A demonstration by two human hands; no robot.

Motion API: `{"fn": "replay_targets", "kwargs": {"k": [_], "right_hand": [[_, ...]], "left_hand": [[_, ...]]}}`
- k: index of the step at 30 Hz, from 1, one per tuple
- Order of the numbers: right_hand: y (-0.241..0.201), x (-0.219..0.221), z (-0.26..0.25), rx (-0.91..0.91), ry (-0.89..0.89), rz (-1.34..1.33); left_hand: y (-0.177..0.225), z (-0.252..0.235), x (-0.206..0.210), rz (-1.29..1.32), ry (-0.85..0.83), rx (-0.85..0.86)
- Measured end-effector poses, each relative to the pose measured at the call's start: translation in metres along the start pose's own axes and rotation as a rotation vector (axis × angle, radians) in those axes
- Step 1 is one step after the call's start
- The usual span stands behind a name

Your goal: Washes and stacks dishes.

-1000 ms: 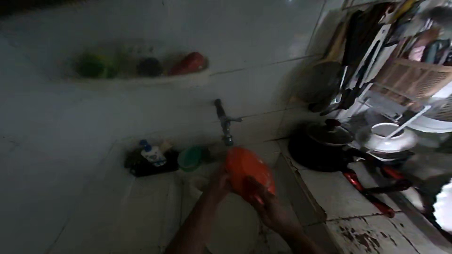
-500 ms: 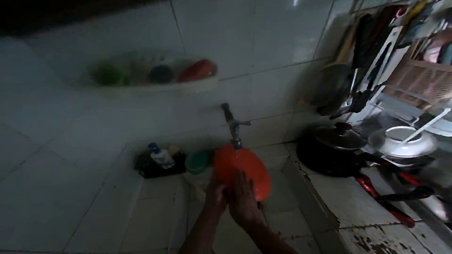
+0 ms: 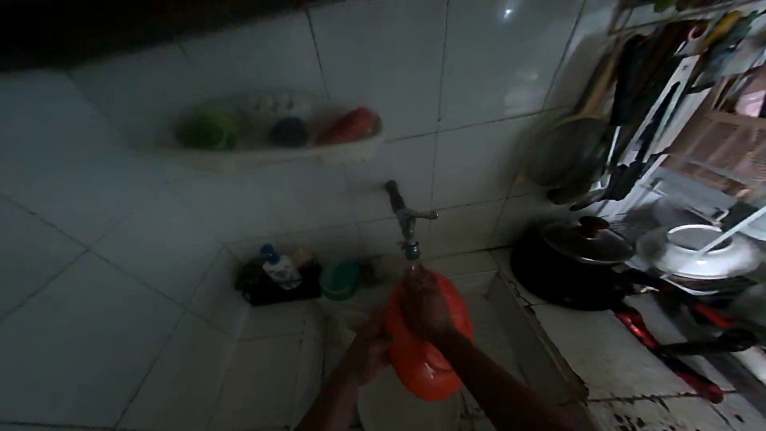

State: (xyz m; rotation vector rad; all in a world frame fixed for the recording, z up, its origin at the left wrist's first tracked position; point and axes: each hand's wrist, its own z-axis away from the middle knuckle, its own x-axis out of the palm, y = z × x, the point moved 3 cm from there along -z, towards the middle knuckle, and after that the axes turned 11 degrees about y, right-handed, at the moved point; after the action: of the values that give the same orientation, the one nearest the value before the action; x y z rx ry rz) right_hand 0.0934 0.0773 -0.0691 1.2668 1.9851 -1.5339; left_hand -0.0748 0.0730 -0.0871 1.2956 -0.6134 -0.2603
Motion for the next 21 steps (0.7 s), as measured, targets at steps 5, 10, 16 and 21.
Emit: {"fn": "replay_targets", "kwargs": {"k": [5,10,16,21], "right_hand": [[0.050,0.003,-0.022,0.178,0.036,0.011],[0.094,-0.015,0.029,1.171,-0.007,-0.648],[0.084,-0.017,0.064,0.837,0.067,-0.894],[0.077,-0.065,0.051,0.677,0.118,-0.514]], "left_hand": [[-0.003,0.004,-0.013,0.076,0.065,0.027],[-0.009,0.012,-0.033,0.242,0.187,0.070],[-0.055,0.010,-0.061,0.281,0.268,0.069],[-0.067,0.024,-0.058,-0.042,0.434,-0.141]]}}
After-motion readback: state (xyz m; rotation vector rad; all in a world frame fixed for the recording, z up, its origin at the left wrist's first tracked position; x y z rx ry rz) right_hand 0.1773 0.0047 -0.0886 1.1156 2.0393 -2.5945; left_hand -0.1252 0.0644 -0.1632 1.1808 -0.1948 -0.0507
